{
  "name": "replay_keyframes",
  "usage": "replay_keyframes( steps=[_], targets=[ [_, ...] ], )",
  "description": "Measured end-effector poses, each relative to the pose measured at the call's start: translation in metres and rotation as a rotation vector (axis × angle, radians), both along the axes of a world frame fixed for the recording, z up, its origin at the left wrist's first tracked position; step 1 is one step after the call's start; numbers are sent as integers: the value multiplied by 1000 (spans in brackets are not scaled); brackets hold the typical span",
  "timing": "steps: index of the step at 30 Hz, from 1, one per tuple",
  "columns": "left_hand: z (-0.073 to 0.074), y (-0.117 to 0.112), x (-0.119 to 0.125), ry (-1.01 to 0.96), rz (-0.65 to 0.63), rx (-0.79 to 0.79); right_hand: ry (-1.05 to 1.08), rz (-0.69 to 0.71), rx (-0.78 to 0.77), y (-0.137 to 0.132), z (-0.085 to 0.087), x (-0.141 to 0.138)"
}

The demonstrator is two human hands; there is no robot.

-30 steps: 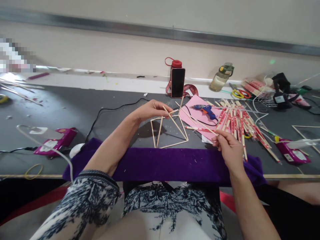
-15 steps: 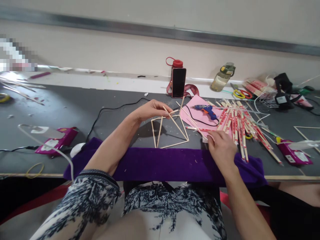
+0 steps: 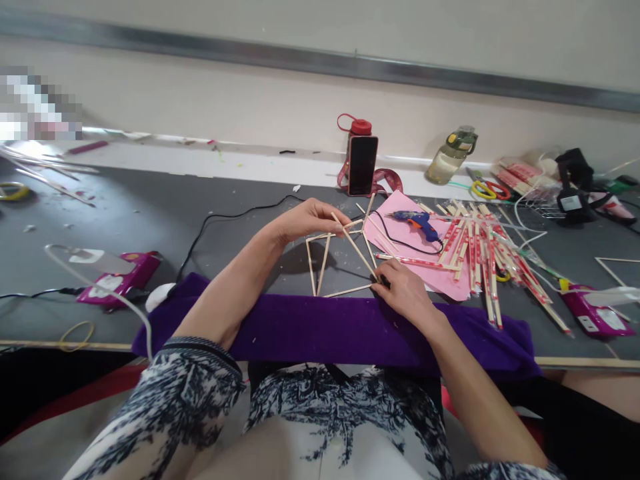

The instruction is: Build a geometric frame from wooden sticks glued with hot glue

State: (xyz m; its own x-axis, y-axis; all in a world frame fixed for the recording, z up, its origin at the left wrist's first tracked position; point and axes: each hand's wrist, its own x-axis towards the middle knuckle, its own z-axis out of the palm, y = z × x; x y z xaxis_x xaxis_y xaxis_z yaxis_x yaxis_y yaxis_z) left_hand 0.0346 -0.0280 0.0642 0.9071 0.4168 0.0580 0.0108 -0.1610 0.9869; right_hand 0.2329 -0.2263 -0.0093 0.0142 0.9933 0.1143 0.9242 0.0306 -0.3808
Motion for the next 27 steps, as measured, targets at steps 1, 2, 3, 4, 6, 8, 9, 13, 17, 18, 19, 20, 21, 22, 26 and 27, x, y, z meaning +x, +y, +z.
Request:
replay_keyframes(
  steps=[1,2,3,4,6,8,9,13,17,18,19,20,21,22,26,27],
  targets=[
    [0,1,0,1,-3,4,-3,-3,-3,0,0,0],
    [0,2,0,2,-6,8,-8,-5,-7,1,0,-1],
    [0,3,0,5,-11,13,-14,-9,-11,1,0,-1],
    [0,5,0,6,-16,18,-20,-12,-16,2,0,-2],
    [1,8,-1,3,-26,28,-27,-22,-26,5,-1,-5],
    [1,11,-3,-3,-29,33,-40,-42,-34,7,-1,-9],
    [0,13,-4,-8,-27,34,-50,-50,-34,8,-2,-12],
    [-5,20,-8,-32,-25,18,-67,-41,-15,10,-3,-18],
    [-11,24,-10,-47,-16,-19,14,-54,-6,10,-6,-7],
    [-12,24,-10,-47,-13,-29,18,-68,-1,10,-8,-1],
    [-13,25,-10,-48,-10,-38,11,-83,5,10,-9,5],
    [-14,25,-10,-48,-8,-46,0,-97,12,10,-11,12],
    [-15,26,-10,-45,-6,-51,-11,-109,20,11,-12,19],
    [-15,26,-10,-41,-5,-53,-20,-119,31,12,-14,26],
    [-16,27,-11,-19,4,-40,-62,-141,60,15,-17,45],
    [-15,27,-11,-18,6,-36,-91,-149,58,16,-17,48]
  ],
)
